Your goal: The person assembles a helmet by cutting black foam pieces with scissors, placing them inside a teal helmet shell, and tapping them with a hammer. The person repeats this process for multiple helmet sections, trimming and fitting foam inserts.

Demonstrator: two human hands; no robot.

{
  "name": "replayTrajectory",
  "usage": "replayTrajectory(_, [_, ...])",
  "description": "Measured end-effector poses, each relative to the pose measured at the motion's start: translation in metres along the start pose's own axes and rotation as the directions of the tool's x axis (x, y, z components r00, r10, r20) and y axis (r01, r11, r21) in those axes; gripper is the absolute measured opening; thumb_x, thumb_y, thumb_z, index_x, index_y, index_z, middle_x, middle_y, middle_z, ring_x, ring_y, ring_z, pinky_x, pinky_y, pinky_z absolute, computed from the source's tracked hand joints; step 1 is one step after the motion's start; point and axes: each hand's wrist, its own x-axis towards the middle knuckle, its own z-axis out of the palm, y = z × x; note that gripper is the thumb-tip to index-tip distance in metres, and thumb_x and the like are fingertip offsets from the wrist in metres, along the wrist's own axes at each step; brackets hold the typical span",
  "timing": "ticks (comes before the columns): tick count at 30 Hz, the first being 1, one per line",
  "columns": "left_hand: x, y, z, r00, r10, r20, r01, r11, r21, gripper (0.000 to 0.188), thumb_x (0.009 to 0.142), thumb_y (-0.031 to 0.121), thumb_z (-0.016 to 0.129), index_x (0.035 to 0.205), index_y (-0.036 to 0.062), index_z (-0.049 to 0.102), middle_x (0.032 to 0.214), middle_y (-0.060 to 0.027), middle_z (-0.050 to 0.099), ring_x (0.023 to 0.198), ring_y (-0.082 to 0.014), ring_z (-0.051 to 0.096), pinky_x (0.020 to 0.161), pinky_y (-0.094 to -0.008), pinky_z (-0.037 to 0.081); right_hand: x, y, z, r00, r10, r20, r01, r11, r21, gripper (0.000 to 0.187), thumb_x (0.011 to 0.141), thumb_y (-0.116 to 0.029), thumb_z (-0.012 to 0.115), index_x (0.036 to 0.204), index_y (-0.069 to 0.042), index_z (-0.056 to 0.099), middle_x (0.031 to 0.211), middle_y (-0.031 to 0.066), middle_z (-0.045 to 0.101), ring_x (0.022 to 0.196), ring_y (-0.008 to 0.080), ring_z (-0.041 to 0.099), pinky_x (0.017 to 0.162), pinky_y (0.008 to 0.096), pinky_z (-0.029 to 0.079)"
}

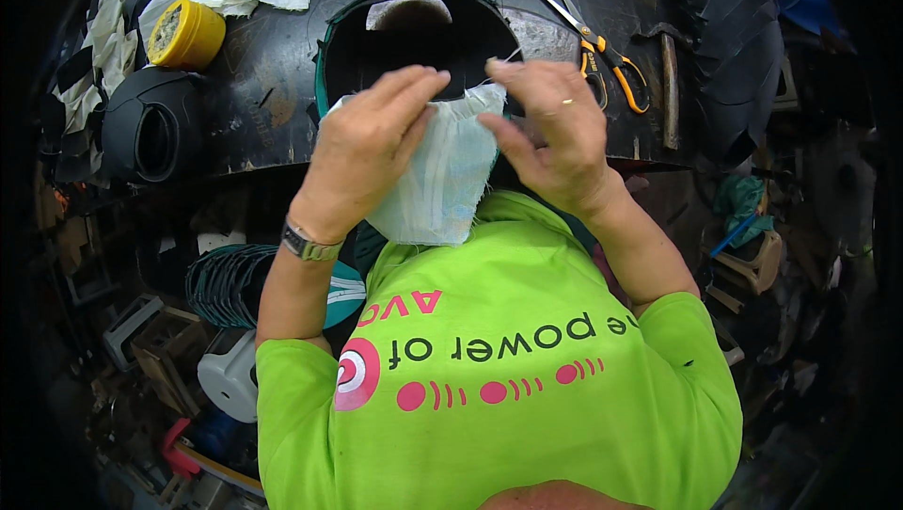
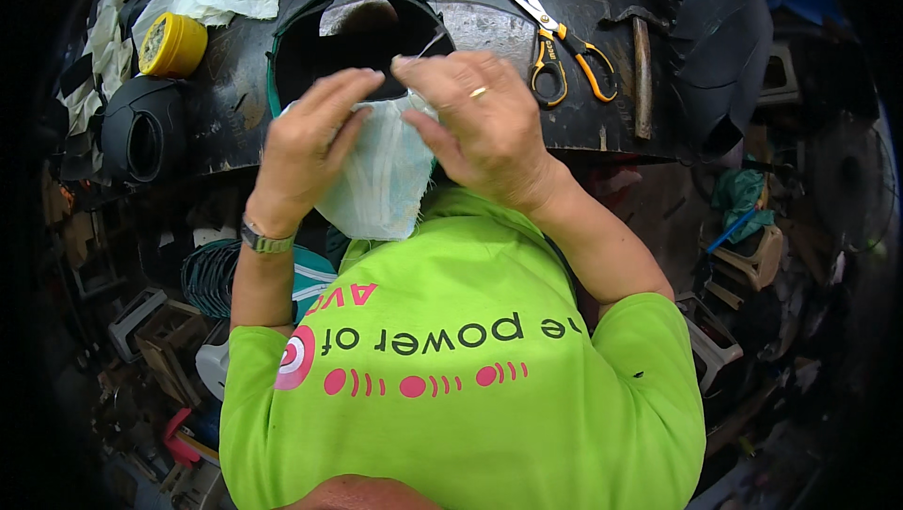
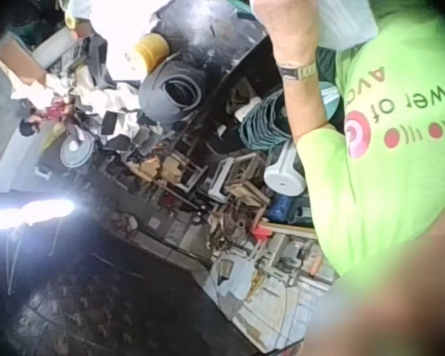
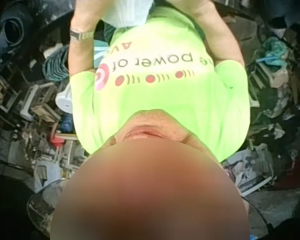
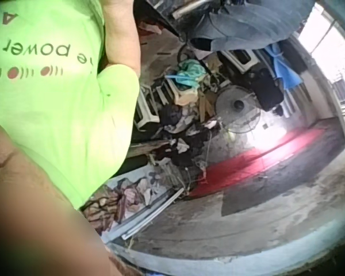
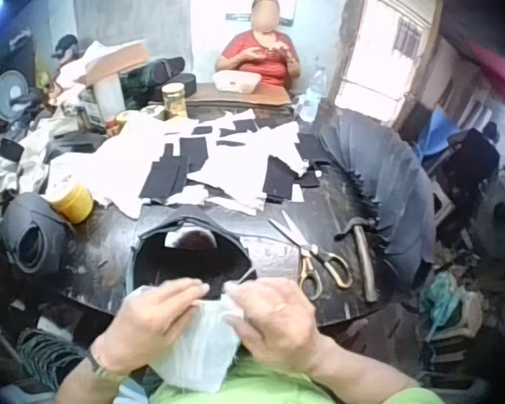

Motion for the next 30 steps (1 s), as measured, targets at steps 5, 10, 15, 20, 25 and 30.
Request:
replayTrajectory(5, [0.022, -0.016, -0.022, 0.988, -0.149, 0.028, 0.123, 0.894, 0.431, 0.050, 0.088, 0.016, 0.077, 0.134, 0.0022, 0.063, 0.132, -0.0164, 0.065, 0.118, -0.0334, 0.063, 0.101, -0.0412, 0.050, 0.007, -0.003, 0.006, 0.914, 0.278, 0.295, -0.202, 0.943, -0.265, 0.065, 0.074, -0.018, 0.088, 0.132, -0.005, 0.061, 0.126, 0.0131, 0.064, 0.112, 0.0330, 0.059, 0.097, 0.0434, 0.047])
replayTrajectory(10, [0.026, -0.027, -0.012, 0.982, -0.085, 0.168, -0.022, 0.834, 0.551, 0.056, 0.081, 0.020, 0.080, 0.130, -0.0017, 0.063, 0.119, -0.0139, 0.067, 0.115, -0.0296, 0.063, 0.097, -0.0392, 0.046, 0.010, 0.005, 0.012, 0.855, 0.382, 0.351, -0.265, 0.904, -0.336, 0.059, 0.073, -0.022, 0.088, 0.125, -0.007, 0.064, 0.117, 0.0122, 0.062, 0.108, 0.0319, 0.058, 0.093, 0.0435, 0.047])
replayTrajectory(15, [0.031, -0.023, -0.007, 0.986, -0.049, 0.158, -0.053, 0.812, 0.581, 0.051, 0.082, 0.012, 0.076, 0.130, 0.0008, 0.063, 0.123, -0.0148, 0.065, 0.114, -0.0306, 0.062, 0.096, -0.0400, 0.048, 0.007, 0.004, 0.015, 0.783, 0.475, 0.402, -0.394, 0.879, -0.270, 0.052, 0.076, -0.020, 0.086, 0.122, -0.008, 0.065, 0.111, 0.0112, 0.063, 0.106, 0.0312, 0.059, 0.092, 0.0422, 0.049])
replayTrajectory(20, [0.016, -0.004, 0.018, 0.992, 0.030, 0.123, -0.029, 0.999, -0.015, 0.045, 0.086, -0.008, 0.062, 0.130, 0.0003, 0.062, 0.127, -0.0170, 0.061, 0.122, -0.0362, 0.059, 0.103, -0.0430, 0.050, 0.006, 0.009, -0.007, 0.741, 0.464, 0.485, -0.567, 0.819, 0.084, 0.069, 0.078, -0.012, 0.081, 0.142, -0.014, 0.057, 0.119, 0.0097, 0.066, 0.106, 0.0292, 0.058, 0.099, 0.0404, 0.048])
replayTrajectory(25, [0.005, 0.005, 0.036, 0.997, -0.080, -0.002, 0.078, 0.971, -0.226, 0.055, 0.075, 0.016, 0.083, 0.124, 0.0014, 0.064, 0.120, -0.0163, 0.062, 0.111, -0.0376, 0.059, 0.095, -0.0438, 0.050, 0.004, 0.028, -0.024, 0.847, 0.224, 0.483, -0.317, 0.941, 0.119, 0.088, 0.078, 0.003, 0.073, 0.157, -0.019, 0.044, 0.126, 0.0107, 0.068, 0.105, 0.0287, 0.059, 0.099, 0.0378, 0.049])
replayTrajectory(30, [0.010, 0.017, 0.060, 0.981, -0.163, -0.105, 0.158, 0.986, -0.050, 0.041, 0.075, 0.017, 0.083, 0.110, 0.0041, 0.066, 0.111, -0.0146, 0.064, 0.107, -0.0357, 0.059, 0.094, -0.0447, 0.048, 0.002, 0.040, -0.009, 0.870, 0.206, 0.449, -0.285, 0.951, 0.116, 0.082, 0.079, 0.013, 0.069, 0.153, -0.018, 0.050, 0.106, 0.0101, 0.070, 0.101, 0.0282, 0.064, 0.090, 0.0363, 0.053])
